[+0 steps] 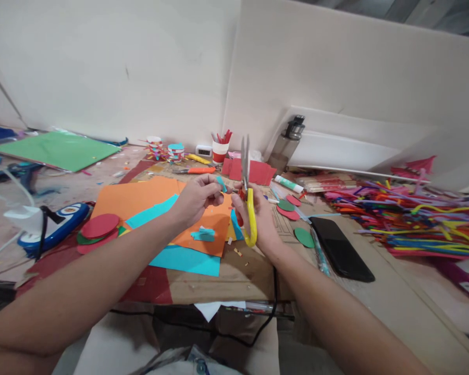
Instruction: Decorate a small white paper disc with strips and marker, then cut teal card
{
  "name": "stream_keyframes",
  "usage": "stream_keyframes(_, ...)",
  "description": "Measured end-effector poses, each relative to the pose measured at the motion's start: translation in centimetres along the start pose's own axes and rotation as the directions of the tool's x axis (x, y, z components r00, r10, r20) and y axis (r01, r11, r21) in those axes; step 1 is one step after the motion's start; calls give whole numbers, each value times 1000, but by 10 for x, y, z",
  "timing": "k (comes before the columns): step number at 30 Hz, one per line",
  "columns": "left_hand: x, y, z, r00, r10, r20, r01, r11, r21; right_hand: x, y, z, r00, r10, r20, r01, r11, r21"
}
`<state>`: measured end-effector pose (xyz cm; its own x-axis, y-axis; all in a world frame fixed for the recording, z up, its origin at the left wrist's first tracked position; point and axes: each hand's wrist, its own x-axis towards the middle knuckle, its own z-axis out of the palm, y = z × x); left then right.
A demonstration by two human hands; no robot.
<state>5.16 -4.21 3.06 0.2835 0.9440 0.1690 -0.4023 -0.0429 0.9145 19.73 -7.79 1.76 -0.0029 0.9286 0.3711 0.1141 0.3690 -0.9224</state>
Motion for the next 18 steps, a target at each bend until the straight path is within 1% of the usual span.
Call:
stream_keyframes(4, 1, 3, 0, 1000, 3, -17, -4, 1000, -25, -2, 1, -1, 993, -58, 103, 67, 994, -91)
stream_keyframes(7, 2, 5, -2, 1000, -6, -11, 6, 998, -59, -4, 1, -3, 985, -38, 169, 69, 980, -186)
stream_keyframes(9, 3, 6, -3, 1000, -9, -22, 8, 997, -75, -5, 2, -4, 983, -11, 182, 52, 974, -221)
stream_keyframes(11, 4, 6, -4, 999, 0, -40, -3, 998, -69, -5, 2, -3, 987, 11, 160, 20, 982, -189)
stream_keyframes(13, 3, 7, -5, 999, 17, -45, -20, 999, -48, -4, 2, -2, 994, 7, 111, 7, 992, -125)
stream_keyframes(16, 1, 6, -4, 999, 20, -30, -20, 1000, -3, -3, 1, -1, 999, -21, 26, 23, 998, -66)
stream_keyframes(18, -1, 5, -3, 1000, 8, -19, -8, 999, 32, -2, -1, -1, 1000, -10, -10, 10, 1000, -27)
